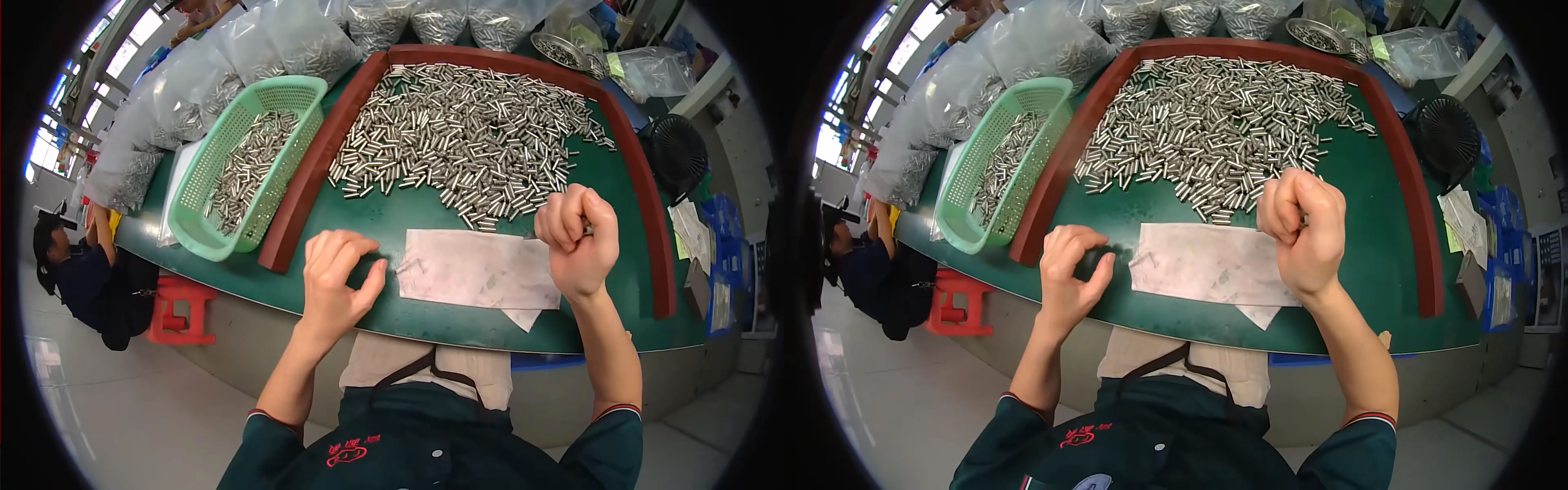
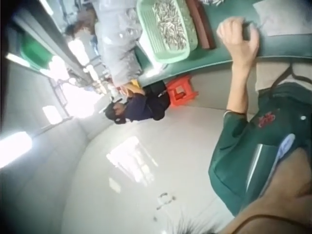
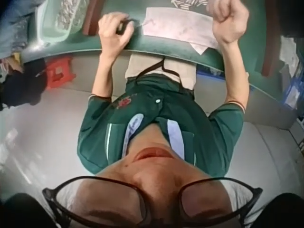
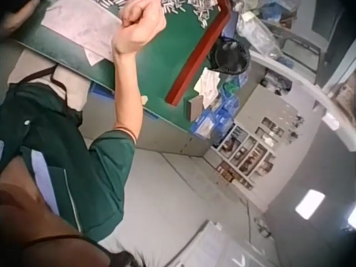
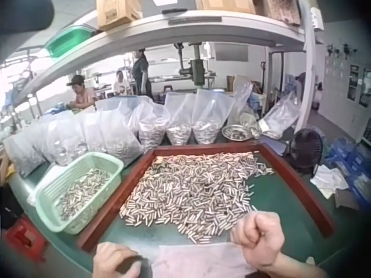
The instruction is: Assembling small cylindrical metal components by hand at a factory workbench.
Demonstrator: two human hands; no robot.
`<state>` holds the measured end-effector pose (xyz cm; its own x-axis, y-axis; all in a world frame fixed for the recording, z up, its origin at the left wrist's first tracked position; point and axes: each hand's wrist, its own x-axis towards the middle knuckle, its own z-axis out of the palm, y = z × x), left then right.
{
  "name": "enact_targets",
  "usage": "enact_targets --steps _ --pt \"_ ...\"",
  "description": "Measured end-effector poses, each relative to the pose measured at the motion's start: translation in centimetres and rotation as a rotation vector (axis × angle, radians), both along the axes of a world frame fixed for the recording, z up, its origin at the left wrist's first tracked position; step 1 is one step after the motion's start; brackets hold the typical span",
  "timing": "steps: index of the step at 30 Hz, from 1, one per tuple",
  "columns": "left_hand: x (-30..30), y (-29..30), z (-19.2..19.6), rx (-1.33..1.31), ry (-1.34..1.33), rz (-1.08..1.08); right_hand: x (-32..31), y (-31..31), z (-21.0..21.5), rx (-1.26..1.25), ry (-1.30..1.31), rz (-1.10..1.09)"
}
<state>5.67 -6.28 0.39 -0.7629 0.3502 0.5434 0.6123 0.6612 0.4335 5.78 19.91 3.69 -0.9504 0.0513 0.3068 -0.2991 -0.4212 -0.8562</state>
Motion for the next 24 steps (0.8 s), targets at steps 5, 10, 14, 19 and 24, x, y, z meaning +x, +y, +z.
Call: enact_targets --steps 5,10,14,19,24 --pt "-2.5 2.4 0.6 -0.103 -0.035 -0.181 -0.8 0.0 -0.1 0.028 -0.205 0.096" --pt "-5.2 5.7 1.1 -0.14 -0.19 -0.388 -2.0 -0.1 -0.5 -0.043 -0.306 0.153" --pt "-6.2 8.1 0.3 -0.168 -0.176 -0.401 -1.9 0.3 -1.6 -0.075 -0.322 0.142" --pt "-6.7 8.9 -0.3 -0.213 -0.18 -0.311 -1.7 1.1 -2.2 -0.146 -0.305 0.123" --pt "-6.5 8.2 -0.7 -0.173 -0.199 -0.31 -1.5 1.3 -2.2 -0.064 -0.285 0.104"
